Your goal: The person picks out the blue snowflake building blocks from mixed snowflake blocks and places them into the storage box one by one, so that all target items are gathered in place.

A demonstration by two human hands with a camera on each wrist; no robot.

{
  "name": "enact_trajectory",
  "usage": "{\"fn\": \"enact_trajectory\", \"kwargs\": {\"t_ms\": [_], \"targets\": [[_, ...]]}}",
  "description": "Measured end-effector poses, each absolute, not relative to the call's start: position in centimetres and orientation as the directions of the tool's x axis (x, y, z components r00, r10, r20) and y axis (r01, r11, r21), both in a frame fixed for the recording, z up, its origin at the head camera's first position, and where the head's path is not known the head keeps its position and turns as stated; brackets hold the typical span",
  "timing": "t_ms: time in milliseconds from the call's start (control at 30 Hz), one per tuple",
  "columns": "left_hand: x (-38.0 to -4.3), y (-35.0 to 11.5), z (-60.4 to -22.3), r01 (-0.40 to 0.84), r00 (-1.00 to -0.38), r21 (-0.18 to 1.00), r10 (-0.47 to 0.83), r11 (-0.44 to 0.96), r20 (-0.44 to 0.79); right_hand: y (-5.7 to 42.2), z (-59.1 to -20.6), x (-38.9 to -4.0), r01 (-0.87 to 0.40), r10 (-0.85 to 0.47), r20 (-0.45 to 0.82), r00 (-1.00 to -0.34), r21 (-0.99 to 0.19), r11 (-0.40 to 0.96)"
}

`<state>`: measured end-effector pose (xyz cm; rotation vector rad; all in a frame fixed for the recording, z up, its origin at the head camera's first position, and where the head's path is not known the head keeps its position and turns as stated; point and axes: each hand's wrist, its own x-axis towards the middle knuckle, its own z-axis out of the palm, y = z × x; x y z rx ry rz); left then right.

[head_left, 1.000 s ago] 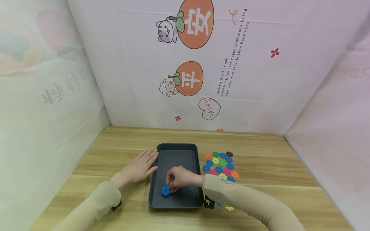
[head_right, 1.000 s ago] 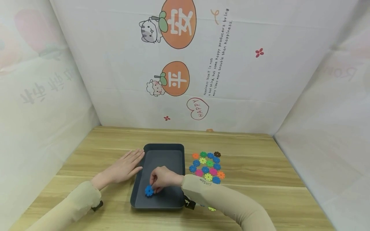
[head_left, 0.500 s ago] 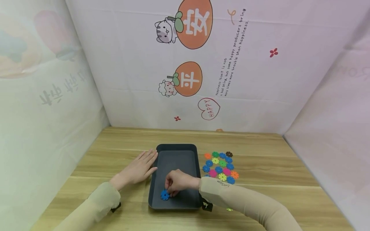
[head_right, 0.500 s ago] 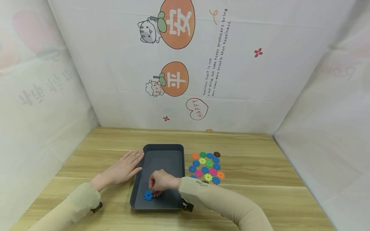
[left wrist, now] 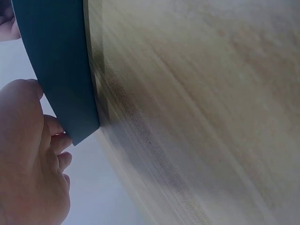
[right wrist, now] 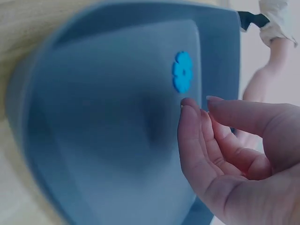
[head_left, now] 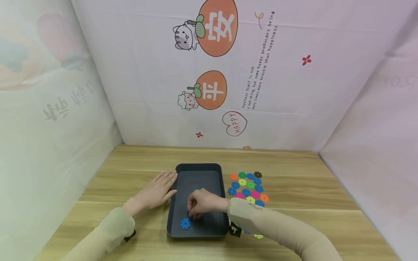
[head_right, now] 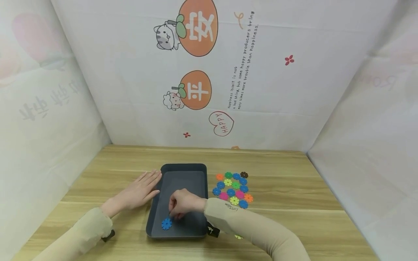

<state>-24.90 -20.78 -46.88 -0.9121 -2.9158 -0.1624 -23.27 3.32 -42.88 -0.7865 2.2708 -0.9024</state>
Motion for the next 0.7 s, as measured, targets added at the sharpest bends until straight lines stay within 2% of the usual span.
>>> {"fn": "enact_trajectory", "kwargs": {"t_ms": [300,700], "targets": [[-25.0,-20.9,-47.3,0.570,-0.820,0.073,0.562,0.818,0.111,6.6,-41.4,-24.4,-0.318,-0.671,-0.225,-0.706,-0.746,0.585],[-25.1,-21.0,-47.4,0.575,-0.816,0.080,0.566,0.814,0.116,13.4,-39.9,-26.6,-0.238,-0.562,-0.194,-0.804,-0.762,0.603]]}}
